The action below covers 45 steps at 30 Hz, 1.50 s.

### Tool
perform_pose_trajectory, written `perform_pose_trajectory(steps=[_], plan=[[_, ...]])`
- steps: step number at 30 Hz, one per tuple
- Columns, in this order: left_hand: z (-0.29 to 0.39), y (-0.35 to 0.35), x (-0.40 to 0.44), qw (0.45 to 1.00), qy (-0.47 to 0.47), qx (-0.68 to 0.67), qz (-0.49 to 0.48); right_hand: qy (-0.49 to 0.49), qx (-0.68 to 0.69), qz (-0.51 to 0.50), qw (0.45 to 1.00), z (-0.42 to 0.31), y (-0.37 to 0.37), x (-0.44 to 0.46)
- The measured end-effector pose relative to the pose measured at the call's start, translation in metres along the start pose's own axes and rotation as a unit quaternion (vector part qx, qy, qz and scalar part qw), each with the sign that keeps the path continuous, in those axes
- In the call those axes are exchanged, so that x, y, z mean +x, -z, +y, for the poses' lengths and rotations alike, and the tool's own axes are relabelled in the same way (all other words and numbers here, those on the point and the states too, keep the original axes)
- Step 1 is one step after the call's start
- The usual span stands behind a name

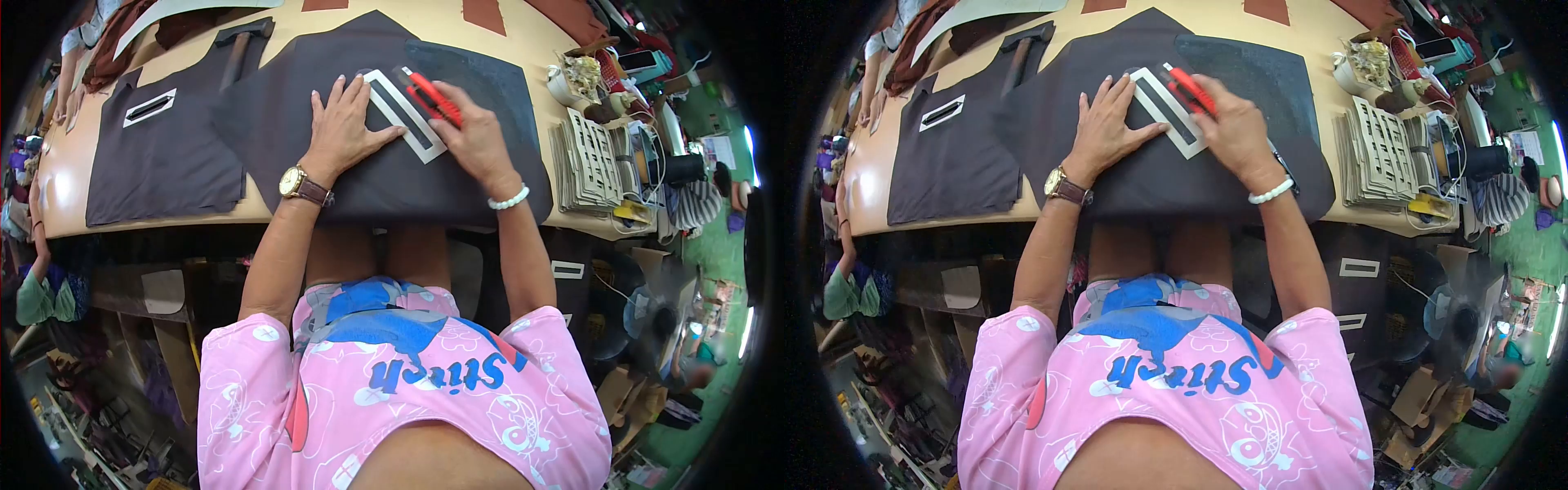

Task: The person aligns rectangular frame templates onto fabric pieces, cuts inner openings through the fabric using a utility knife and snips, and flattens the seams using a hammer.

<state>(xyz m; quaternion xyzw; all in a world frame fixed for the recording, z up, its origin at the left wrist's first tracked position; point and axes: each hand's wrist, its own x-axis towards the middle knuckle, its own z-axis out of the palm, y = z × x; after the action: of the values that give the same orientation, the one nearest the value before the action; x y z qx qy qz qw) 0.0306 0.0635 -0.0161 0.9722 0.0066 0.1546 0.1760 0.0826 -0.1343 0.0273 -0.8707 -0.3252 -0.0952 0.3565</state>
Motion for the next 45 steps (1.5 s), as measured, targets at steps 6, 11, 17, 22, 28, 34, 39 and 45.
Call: perform_pose_trajectory(steps=[6,11,17,22,28,34,39,45], plan=[[0.0,0.001,-0.001,1.0,0.003,-0.003,0.002,0.024,-0.081,-0.035,0.996,-0.015,-0.023,-0.005],[0.0,-0.001,-0.001,1.0,0.004,-0.008,0.01,0.012,-0.094,-0.046,0.994,-0.016,-0.024,-0.004],[0.0,0.0,-0.001,1.0,0.006,0.0,0.005,0.027,-0.088,-0.035,0.995,-0.013,-0.024,-0.002],[0.0,-0.002,-0.001,1.0,0.004,-0.002,0.012,0.017,-0.095,-0.054,0.994,-0.015,-0.022,-0.001],[0.0,0.0,-0.001,1.0,0.003,-0.005,0.013,0.02,-0.076,-0.048,0.996,-0.013,-0.022,-0.001],[0.0,-0.002,-0.001,1.0,-0.001,0.004,0.014,0.012,-0.093,-0.067,0.993,-0.017,-0.02,0.001],[0.001,0.0,0.0,1.0,0.003,-0.002,0.009,0.026,-0.076,-0.065,0.995,-0.011,-0.02,0.005],[0.0,-0.001,0.0,1.0,0.002,-0.005,0.014,0.026,-0.06,-0.061,0.996,-0.011,-0.02,0.003]])
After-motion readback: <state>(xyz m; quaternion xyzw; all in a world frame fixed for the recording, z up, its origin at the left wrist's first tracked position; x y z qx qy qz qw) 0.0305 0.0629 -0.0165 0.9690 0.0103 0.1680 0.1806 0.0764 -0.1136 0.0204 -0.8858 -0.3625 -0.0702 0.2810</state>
